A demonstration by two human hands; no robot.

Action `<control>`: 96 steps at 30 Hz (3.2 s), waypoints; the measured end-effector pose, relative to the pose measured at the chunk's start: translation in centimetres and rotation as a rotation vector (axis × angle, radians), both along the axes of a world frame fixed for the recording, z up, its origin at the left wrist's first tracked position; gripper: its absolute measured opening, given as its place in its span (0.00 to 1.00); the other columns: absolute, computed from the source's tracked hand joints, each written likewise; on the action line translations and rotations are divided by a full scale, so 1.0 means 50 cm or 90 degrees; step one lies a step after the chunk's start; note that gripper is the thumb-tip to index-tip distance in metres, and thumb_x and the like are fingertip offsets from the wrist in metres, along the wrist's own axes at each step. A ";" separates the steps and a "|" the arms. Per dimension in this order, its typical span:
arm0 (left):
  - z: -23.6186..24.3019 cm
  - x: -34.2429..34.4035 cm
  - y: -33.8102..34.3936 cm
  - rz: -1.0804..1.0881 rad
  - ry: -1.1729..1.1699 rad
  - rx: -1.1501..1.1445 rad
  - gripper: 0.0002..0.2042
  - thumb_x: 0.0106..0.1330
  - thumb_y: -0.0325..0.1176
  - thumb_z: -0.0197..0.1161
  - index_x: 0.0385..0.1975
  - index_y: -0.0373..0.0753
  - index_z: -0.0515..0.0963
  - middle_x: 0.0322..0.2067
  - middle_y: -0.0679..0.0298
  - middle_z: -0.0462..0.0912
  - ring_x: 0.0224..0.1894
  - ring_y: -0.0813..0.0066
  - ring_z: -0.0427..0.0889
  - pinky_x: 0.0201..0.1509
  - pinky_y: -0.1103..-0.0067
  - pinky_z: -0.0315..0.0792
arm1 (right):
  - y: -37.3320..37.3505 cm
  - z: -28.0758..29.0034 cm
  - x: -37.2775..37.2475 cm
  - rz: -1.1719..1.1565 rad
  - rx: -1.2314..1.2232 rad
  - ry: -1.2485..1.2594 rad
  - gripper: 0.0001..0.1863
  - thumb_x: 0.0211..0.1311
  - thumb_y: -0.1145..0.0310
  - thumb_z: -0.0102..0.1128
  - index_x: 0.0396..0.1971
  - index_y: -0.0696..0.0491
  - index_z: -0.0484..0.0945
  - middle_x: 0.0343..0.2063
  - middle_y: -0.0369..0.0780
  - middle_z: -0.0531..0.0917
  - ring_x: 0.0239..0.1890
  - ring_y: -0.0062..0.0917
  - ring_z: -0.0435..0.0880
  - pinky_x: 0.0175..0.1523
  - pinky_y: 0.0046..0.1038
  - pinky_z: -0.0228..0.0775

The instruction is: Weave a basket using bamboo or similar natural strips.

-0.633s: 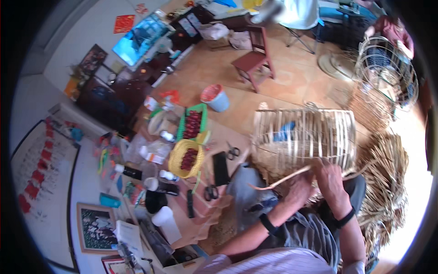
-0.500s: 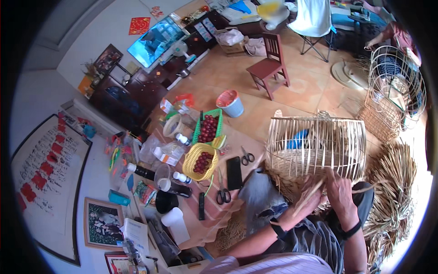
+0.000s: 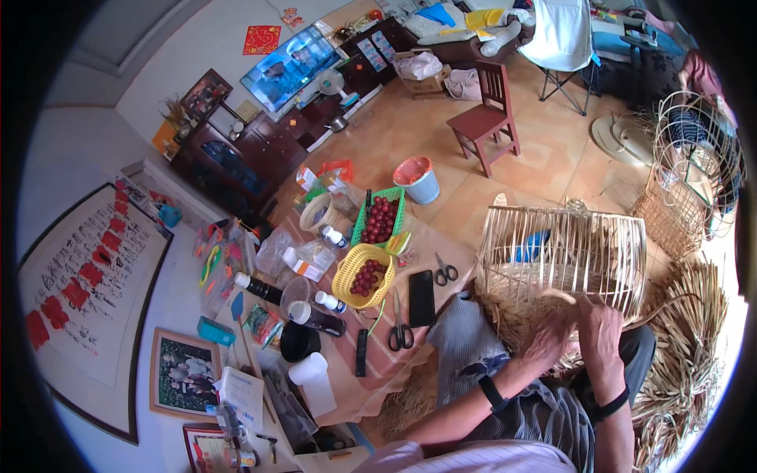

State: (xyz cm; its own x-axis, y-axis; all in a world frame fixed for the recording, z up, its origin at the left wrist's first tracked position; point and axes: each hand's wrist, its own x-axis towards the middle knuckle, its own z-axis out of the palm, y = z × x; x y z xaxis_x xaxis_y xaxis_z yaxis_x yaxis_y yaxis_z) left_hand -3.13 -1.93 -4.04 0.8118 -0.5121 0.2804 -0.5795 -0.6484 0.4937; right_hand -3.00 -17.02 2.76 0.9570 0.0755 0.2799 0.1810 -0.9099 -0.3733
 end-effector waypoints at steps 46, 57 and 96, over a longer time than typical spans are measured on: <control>0.074 0.041 0.010 -0.067 0.086 -0.041 0.15 0.70 0.37 0.65 0.52 0.37 0.81 0.41 0.53 0.86 0.45 0.52 0.83 0.61 0.60 0.69 | -0.203 -0.075 -0.201 -0.114 0.949 0.335 0.11 0.66 0.71 0.71 0.44 0.54 0.79 0.31 0.35 0.88 0.30 0.14 0.82 0.37 0.17 0.73; 0.061 0.028 -0.034 0.041 0.002 -0.051 0.10 0.70 0.40 0.67 0.38 0.39 0.83 0.32 0.57 0.85 0.39 0.53 0.83 0.53 0.61 0.69 | -0.124 -0.065 -0.012 0.007 0.310 0.106 0.16 0.64 0.59 0.71 0.33 0.58 0.81 0.21 0.50 0.81 0.23 0.48 0.80 0.31 0.42 0.70; 0.027 0.093 0.106 0.135 0.213 -0.168 0.15 0.82 0.41 0.49 0.46 0.33 0.75 0.42 0.63 0.77 0.47 0.72 0.73 0.59 0.76 0.67 | -0.602 -0.440 -0.583 -0.646 0.630 0.191 0.17 0.73 0.61 0.59 0.31 0.60 0.83 0.28 0.39 0.88 0.26 0.20 0.84 0.33 0.24 0.75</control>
